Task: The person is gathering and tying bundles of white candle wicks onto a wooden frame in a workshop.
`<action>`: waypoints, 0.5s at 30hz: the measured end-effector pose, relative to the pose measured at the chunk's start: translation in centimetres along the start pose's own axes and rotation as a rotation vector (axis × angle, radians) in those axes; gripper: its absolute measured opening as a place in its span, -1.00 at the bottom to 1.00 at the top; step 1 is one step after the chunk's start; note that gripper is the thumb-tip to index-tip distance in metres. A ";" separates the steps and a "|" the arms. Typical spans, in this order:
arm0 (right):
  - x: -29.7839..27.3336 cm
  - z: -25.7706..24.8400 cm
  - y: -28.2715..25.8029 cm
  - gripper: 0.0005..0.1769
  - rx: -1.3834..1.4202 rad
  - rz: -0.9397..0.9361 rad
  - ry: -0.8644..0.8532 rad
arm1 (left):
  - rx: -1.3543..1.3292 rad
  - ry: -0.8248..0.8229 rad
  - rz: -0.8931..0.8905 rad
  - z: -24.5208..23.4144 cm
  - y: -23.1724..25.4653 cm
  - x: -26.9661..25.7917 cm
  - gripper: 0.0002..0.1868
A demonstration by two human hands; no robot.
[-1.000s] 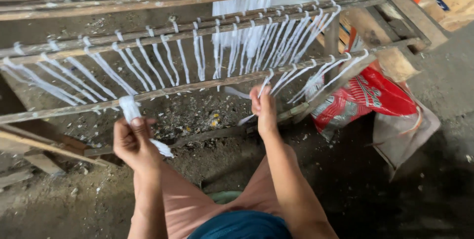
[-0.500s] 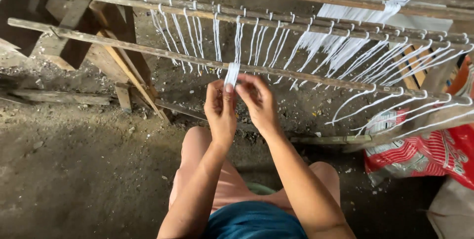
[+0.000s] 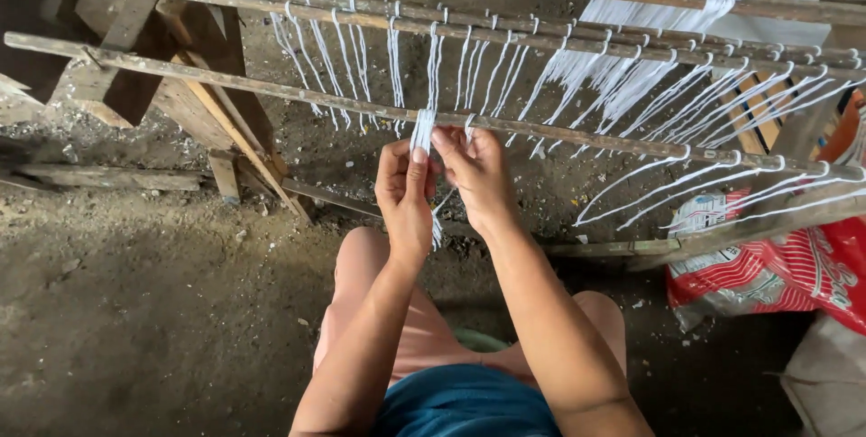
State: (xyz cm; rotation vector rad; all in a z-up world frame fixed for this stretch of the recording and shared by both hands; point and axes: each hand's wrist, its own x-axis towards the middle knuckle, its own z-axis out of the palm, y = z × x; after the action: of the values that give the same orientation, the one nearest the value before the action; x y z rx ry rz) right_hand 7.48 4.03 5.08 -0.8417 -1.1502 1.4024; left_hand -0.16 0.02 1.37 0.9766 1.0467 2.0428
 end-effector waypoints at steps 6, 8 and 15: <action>0.2 -2.0 0.7 -0.79 0.048 0.032 0.039 | 0.053 0.004 0.022 -0.4 0.0 0.0 -0.83; 0.3 -2.0 -0.5 -0.88 0.053 -0.005 0.014 | 0.067 0.006 0.025 -0.4 0.1 0.0 -0.84; 1.0 -1.9 1.9 -0.84 -0.073 0.003 -0.037 | 0.077 0.001 0.023 -0.5 -0.5 0.0 -0.84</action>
State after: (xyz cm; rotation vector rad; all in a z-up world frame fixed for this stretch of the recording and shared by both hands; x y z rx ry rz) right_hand 8.53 5.43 2.80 -0.8723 -1.2348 1.3901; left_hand -0.47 0.03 0.74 1.0307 1.1267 2.0354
